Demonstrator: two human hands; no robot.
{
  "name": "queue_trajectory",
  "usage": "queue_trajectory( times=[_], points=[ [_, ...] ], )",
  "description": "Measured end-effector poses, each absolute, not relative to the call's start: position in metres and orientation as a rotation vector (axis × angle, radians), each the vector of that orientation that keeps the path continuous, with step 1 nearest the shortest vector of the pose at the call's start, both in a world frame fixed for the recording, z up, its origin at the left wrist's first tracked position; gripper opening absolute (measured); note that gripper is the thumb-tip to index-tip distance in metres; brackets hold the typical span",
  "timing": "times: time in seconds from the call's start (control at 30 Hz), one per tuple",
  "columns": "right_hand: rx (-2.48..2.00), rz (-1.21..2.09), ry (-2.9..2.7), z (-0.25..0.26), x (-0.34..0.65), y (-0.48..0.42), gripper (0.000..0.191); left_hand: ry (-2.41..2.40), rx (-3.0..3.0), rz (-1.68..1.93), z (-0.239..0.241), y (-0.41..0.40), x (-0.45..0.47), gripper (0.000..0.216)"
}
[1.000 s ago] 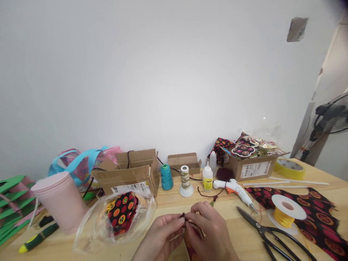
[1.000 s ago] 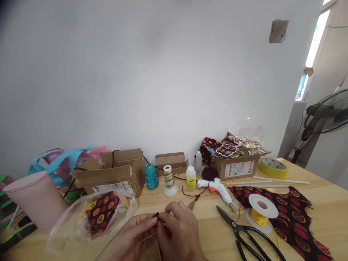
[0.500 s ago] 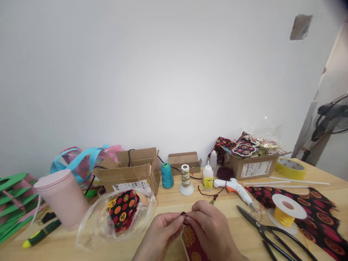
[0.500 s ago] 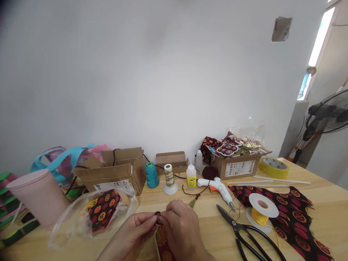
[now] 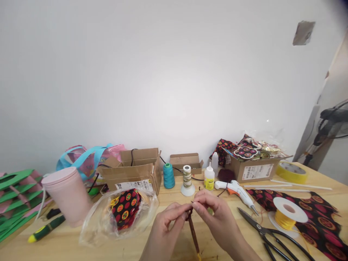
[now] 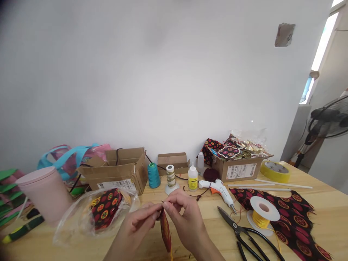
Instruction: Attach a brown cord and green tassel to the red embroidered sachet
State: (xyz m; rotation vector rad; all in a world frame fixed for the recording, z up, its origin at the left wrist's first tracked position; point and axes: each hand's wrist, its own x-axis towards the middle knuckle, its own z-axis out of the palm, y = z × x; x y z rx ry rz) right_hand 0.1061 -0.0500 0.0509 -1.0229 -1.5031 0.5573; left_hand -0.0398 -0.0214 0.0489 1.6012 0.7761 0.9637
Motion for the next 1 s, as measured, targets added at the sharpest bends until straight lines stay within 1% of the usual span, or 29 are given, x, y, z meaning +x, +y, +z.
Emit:
queue_trajectory(
  times=[0.1, 0.2, 0.33, 0.57, 0.67, 0.73, 0.83, 0.93, 1.0],
  points=[
    [-0.945, 0.666, -1.407, 0.053, 0.106, -0.049, 0.020, 0.740, 1.746, 0.935, 0.052, -0.025, -0.038, 0.022],
    [-0.916, 0.811, -1.314, 0.050, 0.104, -0.051, 0.019, 0.809, 1.574, 0.835, 0.049, -0.024, -0.033, 0.019],
    [-0.806, 1.001, -1.231, 0.042, 0.098, -0.053, 0.021, 0.810, 1.325, 0.798, 0.046, -0.022, -0.030, 0.019],
    [-0.784, 1.037, -1.089, 0.023, 0.098, -0.046, 0.027, 1.057, 1.320, 0.935, 0.042, -0.018, -0.037, 0.017],
    [-0.786, 1.124, -0.987, 0.023, 0.097, -0.045, 0.030, 1.080, 1.491, 0.939, 0.044, -0.017, -0.038, 0.014],
    [-0.779, 1.161, -0.969, 0.025, 0.096, -0.046, 0.030, 1.076, 1.762, 0.950, 0.048, -0.019, -0.040, 0.011],
    [-0.759, 1.159, -1.002, 0.028, 0.094, -0.048, 0.028, 1.032, 2.136, 0.975, 0.057, -0.023, -0.041, 0.014],
    [-0.742, 1.141, -1.021, 0.027, 0.093, -0.048, 0.026, 1.047, 2.187, 1.019, 0.063, -0.026, -0.041, 0.014],
    [-0.744, 1.146, -1.012, 0.026, 0.093, -0.048, 0.026, 1.113, 2.062, 1.018, 0.064, -0.026, -0.041, 0.013]
  ],
)
